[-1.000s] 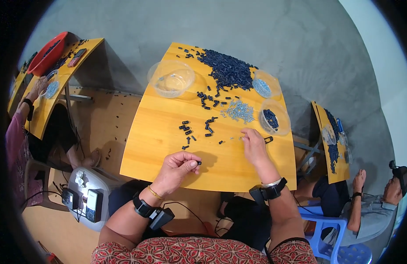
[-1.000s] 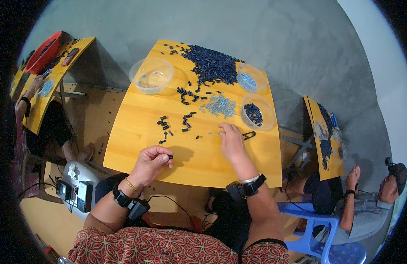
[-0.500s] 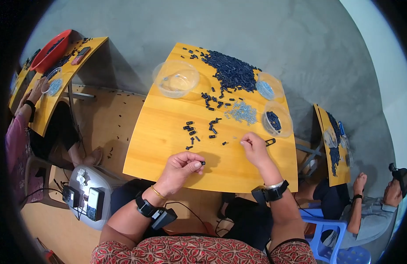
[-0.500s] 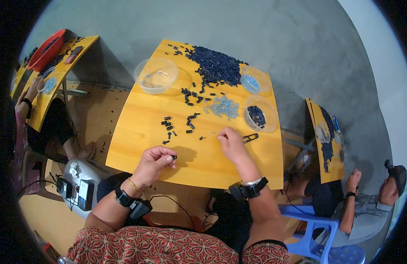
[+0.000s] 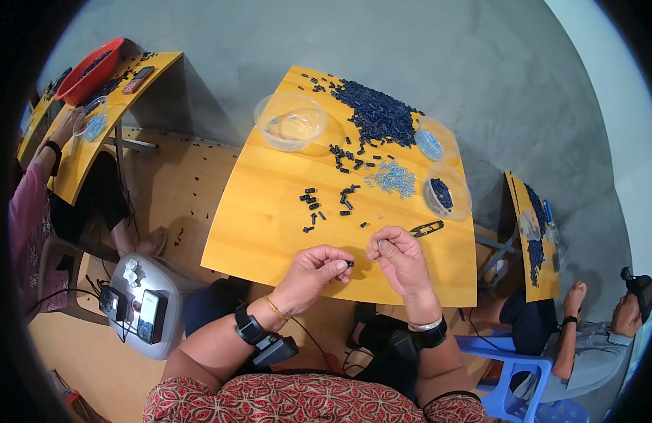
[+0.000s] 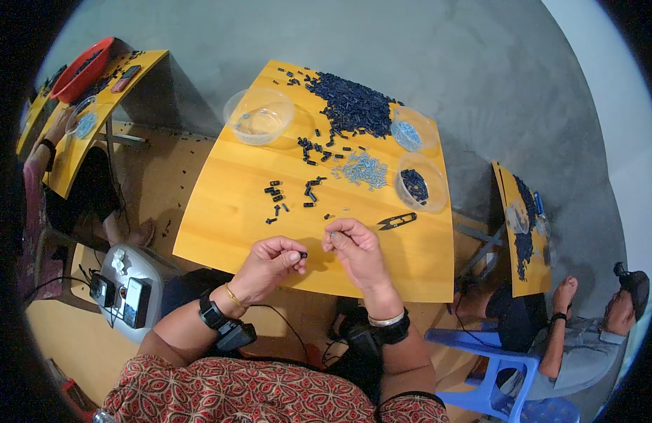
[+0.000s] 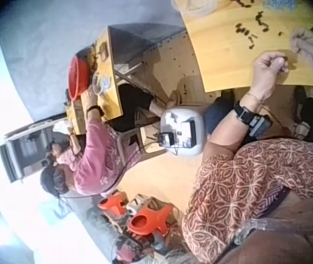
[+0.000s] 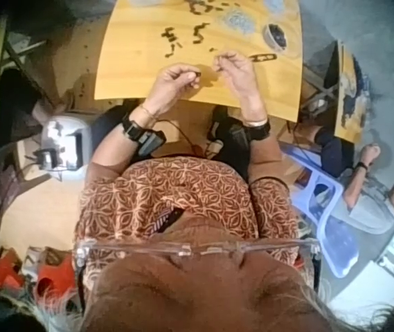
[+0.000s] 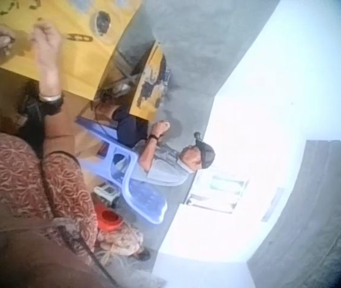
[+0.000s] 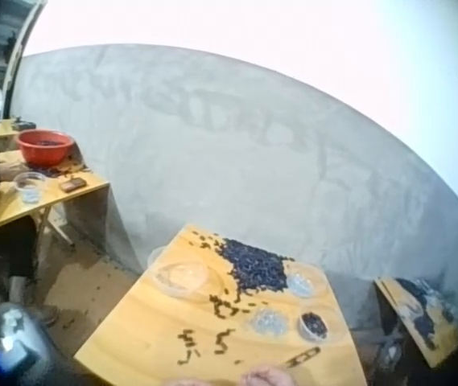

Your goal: The person picks up a black plastic piece and a small metal pin, inserts the pin into the plastic piece, and then uses shears to trim the end of the pin before placing the assembled component onto the table.

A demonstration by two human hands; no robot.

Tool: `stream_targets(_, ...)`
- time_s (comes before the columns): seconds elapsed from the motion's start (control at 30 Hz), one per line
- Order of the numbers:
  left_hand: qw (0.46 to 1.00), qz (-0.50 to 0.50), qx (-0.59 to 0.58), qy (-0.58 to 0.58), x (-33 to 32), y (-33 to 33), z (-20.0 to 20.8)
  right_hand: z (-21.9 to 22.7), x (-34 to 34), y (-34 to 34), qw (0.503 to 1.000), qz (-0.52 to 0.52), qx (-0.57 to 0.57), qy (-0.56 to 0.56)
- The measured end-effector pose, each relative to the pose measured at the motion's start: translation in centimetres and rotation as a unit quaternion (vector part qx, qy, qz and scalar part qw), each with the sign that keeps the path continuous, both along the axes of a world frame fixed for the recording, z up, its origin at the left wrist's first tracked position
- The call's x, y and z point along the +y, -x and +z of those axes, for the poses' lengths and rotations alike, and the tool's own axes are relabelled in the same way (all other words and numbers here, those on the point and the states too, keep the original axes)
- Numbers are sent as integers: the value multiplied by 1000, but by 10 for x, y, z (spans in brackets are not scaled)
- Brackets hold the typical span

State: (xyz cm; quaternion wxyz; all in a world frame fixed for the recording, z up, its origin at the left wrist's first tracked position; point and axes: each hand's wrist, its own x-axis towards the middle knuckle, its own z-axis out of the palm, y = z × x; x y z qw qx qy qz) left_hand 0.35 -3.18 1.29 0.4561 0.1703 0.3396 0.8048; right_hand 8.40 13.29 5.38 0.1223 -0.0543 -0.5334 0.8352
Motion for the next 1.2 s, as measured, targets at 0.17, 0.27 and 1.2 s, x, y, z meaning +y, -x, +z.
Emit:
stream_targets(0.17,1000,-3,-26,-13,2,2,-8,-2,-7,1,1000,-2,2,21)
stream_targets(0.27,998,-7,-52,-29,2,3,-8,-1,-9,2,999,-2,-2,41)
stream_targets(1.2,989,-28,-133,-61,-1,10,-8,-14,-39,8,954,-124,34,-271)
